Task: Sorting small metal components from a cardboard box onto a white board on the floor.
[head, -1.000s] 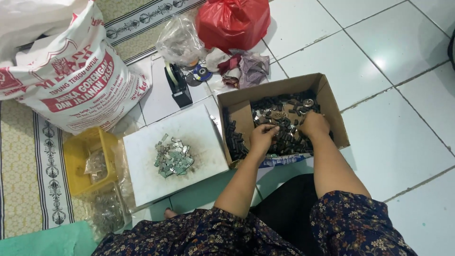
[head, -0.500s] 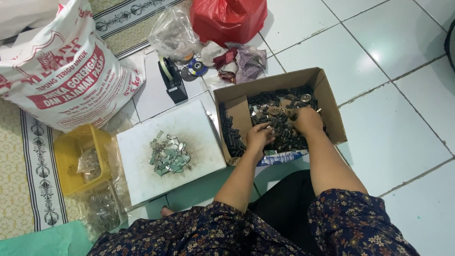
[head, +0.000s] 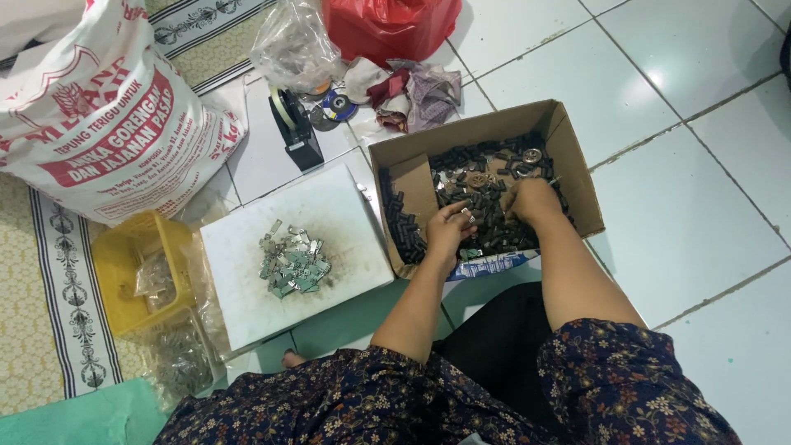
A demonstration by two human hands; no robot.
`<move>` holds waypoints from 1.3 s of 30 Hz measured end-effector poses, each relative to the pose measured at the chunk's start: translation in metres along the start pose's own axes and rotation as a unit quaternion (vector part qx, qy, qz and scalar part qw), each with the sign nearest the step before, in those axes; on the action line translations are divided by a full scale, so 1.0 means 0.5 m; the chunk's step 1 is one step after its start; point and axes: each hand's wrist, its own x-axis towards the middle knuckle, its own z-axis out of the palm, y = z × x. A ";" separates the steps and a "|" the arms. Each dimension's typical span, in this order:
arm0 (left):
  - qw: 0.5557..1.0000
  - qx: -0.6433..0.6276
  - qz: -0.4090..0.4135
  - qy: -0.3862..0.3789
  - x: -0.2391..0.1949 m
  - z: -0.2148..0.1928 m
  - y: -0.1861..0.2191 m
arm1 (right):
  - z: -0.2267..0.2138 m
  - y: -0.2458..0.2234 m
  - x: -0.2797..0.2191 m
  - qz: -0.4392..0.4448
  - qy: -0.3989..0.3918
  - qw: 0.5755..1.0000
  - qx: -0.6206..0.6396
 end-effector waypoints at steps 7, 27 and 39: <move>1.000 0.011 0.012 -0.015 0.020 -0.012 -0.020 | -0.062 -0.062 -0.047 -0.027 -0.007 0.984 0.178; 0.999 0.014 0.046 -0.009 0.001 -0.023 0.002 | -0.114 -0.121 -0.129 0.041 -0.209 0.964 0.162; 0.999 0.020 0.041 -0.007 0.042 -0.034 -0.049 | 0.000 0.036 -0.003 0.056 0.020 0.996 0.068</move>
